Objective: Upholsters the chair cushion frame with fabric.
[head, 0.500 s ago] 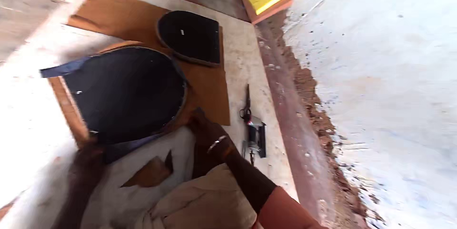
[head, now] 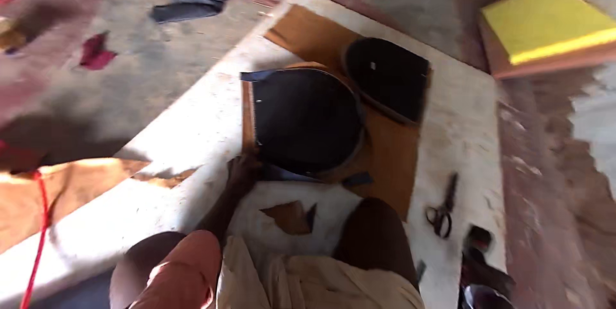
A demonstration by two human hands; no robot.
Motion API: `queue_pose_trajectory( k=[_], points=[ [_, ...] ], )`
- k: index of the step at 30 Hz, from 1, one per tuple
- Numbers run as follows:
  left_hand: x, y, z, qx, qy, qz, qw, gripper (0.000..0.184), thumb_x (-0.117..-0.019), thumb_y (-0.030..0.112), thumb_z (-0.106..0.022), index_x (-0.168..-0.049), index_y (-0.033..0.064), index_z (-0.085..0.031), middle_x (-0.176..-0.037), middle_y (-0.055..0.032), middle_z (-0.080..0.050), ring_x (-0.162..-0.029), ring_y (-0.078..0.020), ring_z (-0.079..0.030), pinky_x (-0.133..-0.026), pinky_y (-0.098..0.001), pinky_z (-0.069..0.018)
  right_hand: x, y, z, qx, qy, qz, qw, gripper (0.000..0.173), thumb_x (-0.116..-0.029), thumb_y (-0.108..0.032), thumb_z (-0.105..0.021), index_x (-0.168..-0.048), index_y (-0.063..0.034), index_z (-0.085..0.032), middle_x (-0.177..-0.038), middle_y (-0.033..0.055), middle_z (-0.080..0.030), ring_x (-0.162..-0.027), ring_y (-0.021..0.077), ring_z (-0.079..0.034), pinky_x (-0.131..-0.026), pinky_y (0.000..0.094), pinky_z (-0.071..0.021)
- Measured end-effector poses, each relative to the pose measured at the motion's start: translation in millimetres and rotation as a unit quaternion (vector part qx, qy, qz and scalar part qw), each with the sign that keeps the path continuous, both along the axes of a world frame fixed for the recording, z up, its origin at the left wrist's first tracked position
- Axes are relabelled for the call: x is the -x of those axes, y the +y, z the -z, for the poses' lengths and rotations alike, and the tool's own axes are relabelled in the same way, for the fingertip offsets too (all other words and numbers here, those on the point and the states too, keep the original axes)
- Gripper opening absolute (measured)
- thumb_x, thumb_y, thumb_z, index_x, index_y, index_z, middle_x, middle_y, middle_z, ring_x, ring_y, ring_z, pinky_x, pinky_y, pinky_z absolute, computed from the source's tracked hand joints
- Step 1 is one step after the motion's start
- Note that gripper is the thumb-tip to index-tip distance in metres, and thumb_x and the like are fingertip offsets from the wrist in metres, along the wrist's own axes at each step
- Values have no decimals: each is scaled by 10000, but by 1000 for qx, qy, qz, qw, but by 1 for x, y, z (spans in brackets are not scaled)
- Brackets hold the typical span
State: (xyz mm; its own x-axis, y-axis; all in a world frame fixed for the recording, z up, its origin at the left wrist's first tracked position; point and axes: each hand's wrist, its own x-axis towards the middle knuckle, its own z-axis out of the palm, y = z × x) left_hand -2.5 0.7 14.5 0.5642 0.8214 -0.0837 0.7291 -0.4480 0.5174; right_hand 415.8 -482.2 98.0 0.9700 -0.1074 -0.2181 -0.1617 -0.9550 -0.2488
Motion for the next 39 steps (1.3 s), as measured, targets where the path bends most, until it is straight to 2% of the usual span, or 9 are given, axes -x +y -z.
queue_pose_trajectory(
  k=[2, 5, 7, 9, 14, 20, 32, 34, 39],
  points=[
    [0, 3, 3, 18, -23, 5, 1000, 343, -1036, 379, -543, -1285, 208, -705, -1457, 9, -595, -1279, -289, -561, -1107, -598, -379, -4, 11, -35, -116, -28, -30, 992, 492, -1028, -367, -566, -1305, 39, -563, -947, 144, -689, -761, 219, -685, -684, 416, -596],
    [3, 4, 9, 24, -50, 6, 998, 319, -1055, 414, -498, -1160, 221, -730, -1472, 96, -568, -1277, -217, -549, -1115, -557, -360, 52, 71, -109, -364, 115, -134, 915, 457, -1100, -475, -328, -1247, -97, -538, -702, -39, -616, -547, 105, -603, -511, 334, -557],
    [2, 4, 10, 22, -69, 0, 997, 332, -1061, 419, -488, -1160, 210, -727, -1486, 105, -558, -1262, -208, -560, -1123, -539, -354, 101, 130, -146, -451, 271, -209, 824, 735, -946, -801, -337, -1230, -175, -597, -732, -79, -656, -587, 82, -632, -537, 299, -560],
    [1, 4, 11, 0, -86, -3, 996, 328, -1058, 405, -492, -1149, 202, -733, -1462, 96, -578, -1217, -215, -579, -1100, -537, -377, 153, 192, -150, -470, 373, -248, 760, 811, -797, -894, -489, -1139, -191, -703, -773, -29, -690, -611, 113, -648, -534, 306, -568],
    [4, 5, 14, 2, -103, 4, 995, 330, -1058, 423, -483, -1092, 204, -727, -1378, 82, -621, -1166, -205, -588, -1053, -524, -398, 261, 318, -81, -310, 367, -394, 783, 707, -1056, -596, -267, -1210, 5, -606, -657, 27, -606, -505, 158, -579, -477, 339, -536],
    [5, 11, 11, 36, -110, 4, 993, 301, -1048, 405, -511, -1103, 207, -730, -1286, 62, -653, -1129, -186, -595, -1041, -490, -404, 276, 350, -24, -229, 304, -406, 831, 590, -1084, -522, -339, -1082, -16, -643, -649, 38, -590, -508, 172, -580, -494, 335, -539],
    [3, 14, 15, 37, -159, 7, 987, 277, -1063, 294, -516, -1167, 164, -738, -1367, 39, -641, -1212, -211, -596, -1036, -518, -429, 281, 377, -21, -185, 312, -436, 824, 513, -1117, -423, -344, -1110, -11, -648, -653, 35, -599, -511, 143, -580, -506, 301, -530],
    [3, 13, 16, 30, -156, 8, 987, 279, -1066, 320, -506, -1107, 178, -742, -1345, 56, -647, -1185, -199, -604, -1019, -517, -437, 273, 380, -35, -159, 324, -444, 820, 568, -1107, -492, -326, -1118, -22, -643, -673, 47, -608, -538, 162, -598, -534, 325, -543],
    [8, 14, 7, 62, -128, 3, 990, 374, -1072, 445, -450, -1235, 240, -717, -1474, 122, -577, -1276, -158, -577, -1077, -517, -419, 196, 329, -106, -212, 219, -480, 822, 680, -1024, -638, -402, -1281, -44, -612, -779, 79, -667, -581, 203, -628, -542, 402, -574]
  ],
)
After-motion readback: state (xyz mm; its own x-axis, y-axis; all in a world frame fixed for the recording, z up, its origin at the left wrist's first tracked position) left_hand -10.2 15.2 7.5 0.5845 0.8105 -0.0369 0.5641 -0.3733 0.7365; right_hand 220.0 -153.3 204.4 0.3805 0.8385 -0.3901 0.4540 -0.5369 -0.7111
